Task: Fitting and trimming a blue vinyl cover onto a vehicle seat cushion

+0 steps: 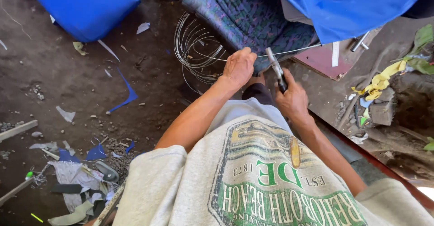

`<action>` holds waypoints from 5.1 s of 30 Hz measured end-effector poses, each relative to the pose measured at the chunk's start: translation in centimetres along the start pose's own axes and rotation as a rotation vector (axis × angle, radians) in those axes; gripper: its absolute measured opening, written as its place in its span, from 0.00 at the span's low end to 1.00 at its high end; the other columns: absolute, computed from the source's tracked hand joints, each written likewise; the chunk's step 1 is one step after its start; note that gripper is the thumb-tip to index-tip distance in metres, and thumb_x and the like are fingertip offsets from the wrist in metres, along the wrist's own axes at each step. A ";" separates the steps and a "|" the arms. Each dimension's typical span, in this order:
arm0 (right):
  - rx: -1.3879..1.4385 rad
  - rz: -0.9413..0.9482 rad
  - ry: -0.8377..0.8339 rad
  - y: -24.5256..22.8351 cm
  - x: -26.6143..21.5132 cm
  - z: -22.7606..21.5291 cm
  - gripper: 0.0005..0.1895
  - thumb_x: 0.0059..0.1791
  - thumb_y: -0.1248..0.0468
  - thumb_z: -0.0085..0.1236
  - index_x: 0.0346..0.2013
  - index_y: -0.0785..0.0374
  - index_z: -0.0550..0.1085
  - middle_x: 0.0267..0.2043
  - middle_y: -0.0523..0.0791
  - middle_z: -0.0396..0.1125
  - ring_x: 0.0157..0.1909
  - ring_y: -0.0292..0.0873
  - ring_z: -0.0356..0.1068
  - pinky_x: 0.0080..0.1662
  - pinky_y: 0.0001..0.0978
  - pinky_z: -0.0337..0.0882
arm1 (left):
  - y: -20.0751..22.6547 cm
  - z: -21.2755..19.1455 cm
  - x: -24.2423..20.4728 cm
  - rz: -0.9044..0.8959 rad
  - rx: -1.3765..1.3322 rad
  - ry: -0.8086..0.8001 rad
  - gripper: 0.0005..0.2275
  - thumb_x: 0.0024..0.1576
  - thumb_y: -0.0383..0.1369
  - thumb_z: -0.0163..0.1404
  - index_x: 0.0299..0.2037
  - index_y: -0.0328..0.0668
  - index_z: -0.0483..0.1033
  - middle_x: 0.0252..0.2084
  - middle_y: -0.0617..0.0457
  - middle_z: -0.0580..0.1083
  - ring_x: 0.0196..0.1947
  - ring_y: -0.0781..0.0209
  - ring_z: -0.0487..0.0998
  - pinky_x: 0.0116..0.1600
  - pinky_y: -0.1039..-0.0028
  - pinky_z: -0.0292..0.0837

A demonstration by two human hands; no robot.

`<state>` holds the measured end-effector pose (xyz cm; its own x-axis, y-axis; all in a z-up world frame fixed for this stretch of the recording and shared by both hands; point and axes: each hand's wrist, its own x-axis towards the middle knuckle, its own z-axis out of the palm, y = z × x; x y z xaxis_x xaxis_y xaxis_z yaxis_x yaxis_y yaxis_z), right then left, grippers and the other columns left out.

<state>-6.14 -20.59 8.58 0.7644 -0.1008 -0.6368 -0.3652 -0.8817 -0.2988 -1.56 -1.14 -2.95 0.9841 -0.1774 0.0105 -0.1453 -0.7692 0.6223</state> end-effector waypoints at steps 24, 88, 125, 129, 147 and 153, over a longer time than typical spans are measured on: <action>0.449 0.112 -0.380 0.7 -0.2 0.1 0.36 0.51 0.58 0.58 0.74 0.51 0.61 0.36 0.58 0.70 0.40 0.54 0.74 0.37 0.47 0.79 | -2.7 3.6 -4.3 -0.583 -0.666 -0.085 0.09 0.56 0.35 0.53 0.40 0.60 0.87 0.41 0.54 0.82 0.49 0.50 0.81 0.58 0.63 0.76; 0.156 -0.454 -0.209 -5.0 -3.4 -4.6 0.42 0.50 0.64 0.48 0.79 0.39 0.50 0.48 0.55 0.68 0.53 0.66 0.69 0.53 0.56 0.68 | 4.3 -10.4 -1.8 -0.526 -0.872 0.265 0.05 0.54 0.30 0.60 0.38 0.45 0.86 0.26 0.54 0.79 0.26 0.72 0.78 0.32 0.81 0.77; 0.371 0.370 0.559 16.1 26.1 4.2 0.26 0.43 0.67 0.50 0.56 0.51 0.72 0.48 0.43 0.72 0.46 0.47 0.69 0.50 0.40 0.69 | -7.9 -32.2 -14.9 -1.070 -1.248 1.082 0.17 0.56 0.50 0.54 0.47 0.50 0.79 0.14 0.64 0.57 0.14 0.74 0.52 0.23 0.81 0.43; 0.370 -0.412 0.566 11.6 15.2 3.5 0.19 0.53 0.78 0.55 0.60 0.74 0.71 0.44 0.64 0.69 0.47 0.68 0.71 0.48 0.53 0.70 | -2.5 -30.6 -13.2 -1.009 -1.453 0.767 0.14 0.65 0.45 0.45 0.44 0.47 0.80 0.12 0.63 0.53 0.12 0.75 0.53 0.19 0.87 0.50; 0.975 -0.309 0.387 8.1 6.3 2.7 0.10 0.61 0.69 0.43 0.54 0.53 0.70 0.21 0.38 0.58 0.22 0.29 0.55 0.28 0.18 0.57 | 3.9 10.2 9.0 -0.851 -1.233 0.454 0.11 0.64 0.34 0.49 0.42 0.32 0.79 0.24 0.48 0.73 0.22 0.65 0.72 0.28 0.81 0.69; 1.053 -0.251 0.390 11.0 16.3 6.5 0.11 0.60 0.69 0.44 0.52 0.54 0.73 0.21 0.37 0.60 0.23 0.28 0.58 0.28 0.18 0.60 | 3.5 13.3 17.6 -1.187 -1.279 0.092 0.25 0.54 0.34 0.61 0.57 0.28 0.66 0.38 0.35 0.75 0.32 0.39 0.83 0.40 0.46 0.84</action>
<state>-1.16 -28.94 -9.77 0.9236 -0.2750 -0.2671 -0.3021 -0.0930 -0.9487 13.95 -15.10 -10.99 0.4959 0.1420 -0.8567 0.7166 0.4904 0.4960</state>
